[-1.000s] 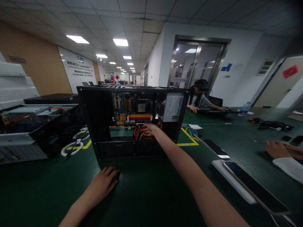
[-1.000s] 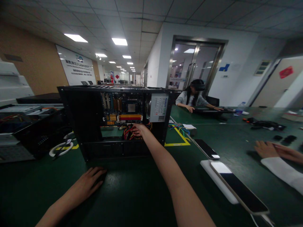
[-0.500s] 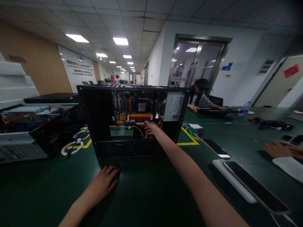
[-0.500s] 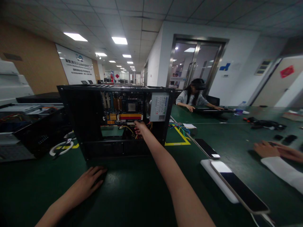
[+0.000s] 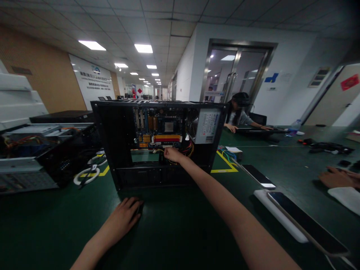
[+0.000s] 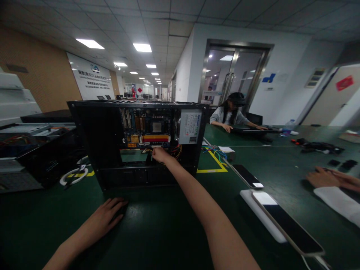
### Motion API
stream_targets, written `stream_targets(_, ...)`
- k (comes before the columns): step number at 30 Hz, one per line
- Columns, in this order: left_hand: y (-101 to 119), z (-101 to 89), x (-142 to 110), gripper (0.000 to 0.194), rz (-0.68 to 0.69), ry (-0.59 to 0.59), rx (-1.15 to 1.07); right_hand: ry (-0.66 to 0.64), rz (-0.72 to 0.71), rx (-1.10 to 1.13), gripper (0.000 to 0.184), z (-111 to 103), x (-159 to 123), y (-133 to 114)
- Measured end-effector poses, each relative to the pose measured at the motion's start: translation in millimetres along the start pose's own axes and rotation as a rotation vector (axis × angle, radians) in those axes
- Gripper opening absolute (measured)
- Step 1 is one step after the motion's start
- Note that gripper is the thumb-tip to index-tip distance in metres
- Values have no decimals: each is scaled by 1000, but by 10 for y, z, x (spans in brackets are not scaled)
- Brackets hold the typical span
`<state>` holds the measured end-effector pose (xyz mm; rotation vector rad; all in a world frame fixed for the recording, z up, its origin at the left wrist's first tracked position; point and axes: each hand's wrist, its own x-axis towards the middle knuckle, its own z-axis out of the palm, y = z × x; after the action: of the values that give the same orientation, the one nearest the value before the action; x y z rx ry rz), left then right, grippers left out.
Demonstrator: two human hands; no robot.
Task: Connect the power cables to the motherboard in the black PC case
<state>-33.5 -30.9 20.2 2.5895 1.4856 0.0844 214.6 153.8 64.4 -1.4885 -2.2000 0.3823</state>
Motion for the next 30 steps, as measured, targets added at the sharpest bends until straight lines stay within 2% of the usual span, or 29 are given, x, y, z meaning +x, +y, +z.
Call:
stream_targets(4,-12,19,5,40,7,8,8,-235,-17,-49,15,53,-6,-12)
stream_targets(10,-2,16,2,39,1,28,-14,-393,-111,67,27,96,41,59)
stream_targets(19,5,-7,0,42,-20,-22,1,-669,92,268,24,131,44,141)
stream_targets(26,-26,29,1,40,10,16,-4,-629,31,201,14,78,13,54)
stream_targets(30,1,-2,2,40,-3,-3,-1,-485,-27,199,10,55,5,42)
